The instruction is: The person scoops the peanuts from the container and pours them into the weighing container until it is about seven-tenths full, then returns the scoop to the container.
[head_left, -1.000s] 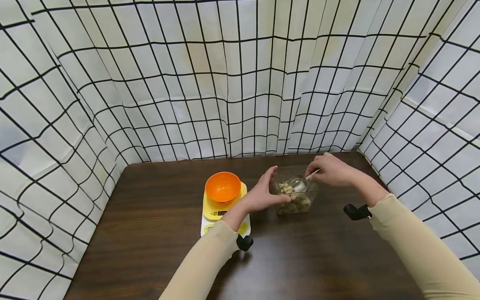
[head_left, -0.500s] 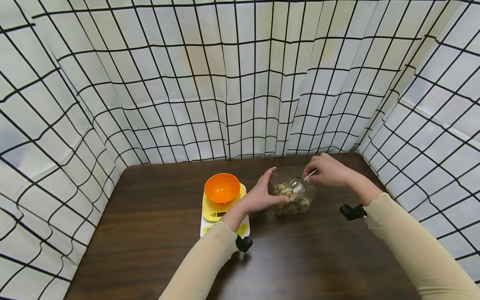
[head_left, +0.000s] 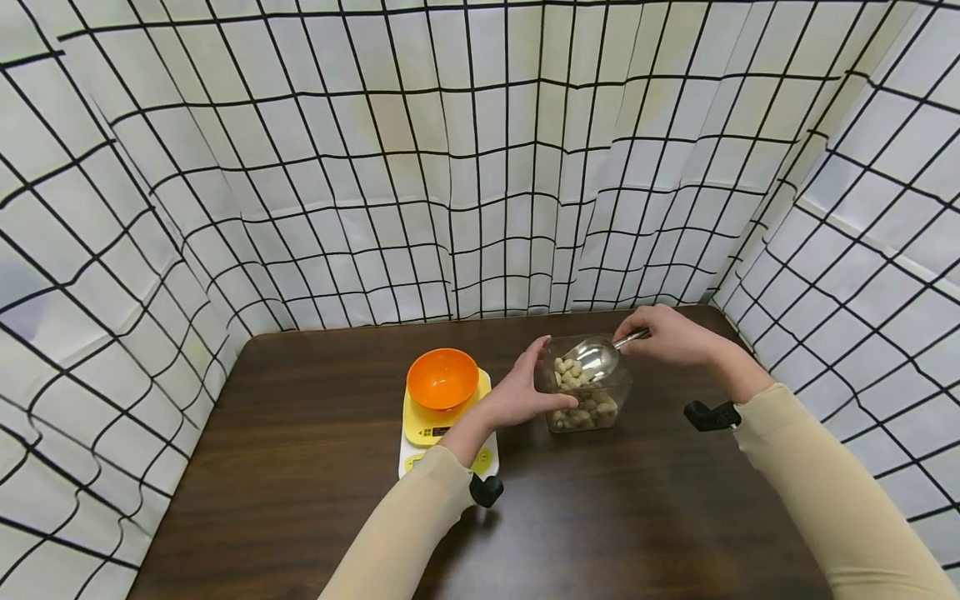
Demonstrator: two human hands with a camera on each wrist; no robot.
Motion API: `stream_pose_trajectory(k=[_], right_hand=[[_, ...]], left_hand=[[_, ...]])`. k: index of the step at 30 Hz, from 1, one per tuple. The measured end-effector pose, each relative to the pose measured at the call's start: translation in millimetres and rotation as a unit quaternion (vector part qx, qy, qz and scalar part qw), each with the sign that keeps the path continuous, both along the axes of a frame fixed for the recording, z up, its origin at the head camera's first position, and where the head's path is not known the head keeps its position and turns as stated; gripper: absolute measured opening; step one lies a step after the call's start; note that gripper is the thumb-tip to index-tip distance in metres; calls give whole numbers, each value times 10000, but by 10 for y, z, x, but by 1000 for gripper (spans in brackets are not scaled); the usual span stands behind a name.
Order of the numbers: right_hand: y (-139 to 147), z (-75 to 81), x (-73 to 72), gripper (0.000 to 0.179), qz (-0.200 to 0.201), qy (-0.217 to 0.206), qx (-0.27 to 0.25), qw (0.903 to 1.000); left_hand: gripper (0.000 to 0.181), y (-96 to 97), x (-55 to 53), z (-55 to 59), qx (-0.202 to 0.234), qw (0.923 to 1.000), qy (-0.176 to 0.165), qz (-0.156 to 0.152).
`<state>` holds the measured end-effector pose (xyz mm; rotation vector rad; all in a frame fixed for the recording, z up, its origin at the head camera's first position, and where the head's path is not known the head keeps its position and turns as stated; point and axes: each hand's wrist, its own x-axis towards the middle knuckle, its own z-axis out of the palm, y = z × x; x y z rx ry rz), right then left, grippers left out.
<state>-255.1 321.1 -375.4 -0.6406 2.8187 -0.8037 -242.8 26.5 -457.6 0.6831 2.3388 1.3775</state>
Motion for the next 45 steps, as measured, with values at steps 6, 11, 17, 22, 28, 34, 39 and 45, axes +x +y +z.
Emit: stream_pose_trajectory(k=[6,11,17,22,28,34,39,45], right_hand=[[2,-61,-21,17,-59,-291,-162,9994],[14,-48,-5,17,-142,-374,-161,9991],[52,-18,16,20,-224,-482,-258,9983],[88,2,33,24,-309,-596,-358,9971],[136,32,44,25,-459,-611,-308,9966],[207,59,55,26,-535,-609,-303,9962],[270,104,87,28,-612,-493,-208,9967],[329,124,119,31,-606,-449,-243,9969]], left_hand=[[110,9,-2,-2,16,10000,-30,4],[110,14,-6,-7,-16,10000,-61,35],[111,13,-7,-7,16,9999,-97,63],[111,17,-17,-13,91,9999,-91,33],[112,20,-28,-28,91,9999,-95,22],[113,11,-24,-24,34,9999,-115,31],[112,16,-15,-11,54,9999,-89,25],[115,11,-14,-11,123,9998,-123,-17]])
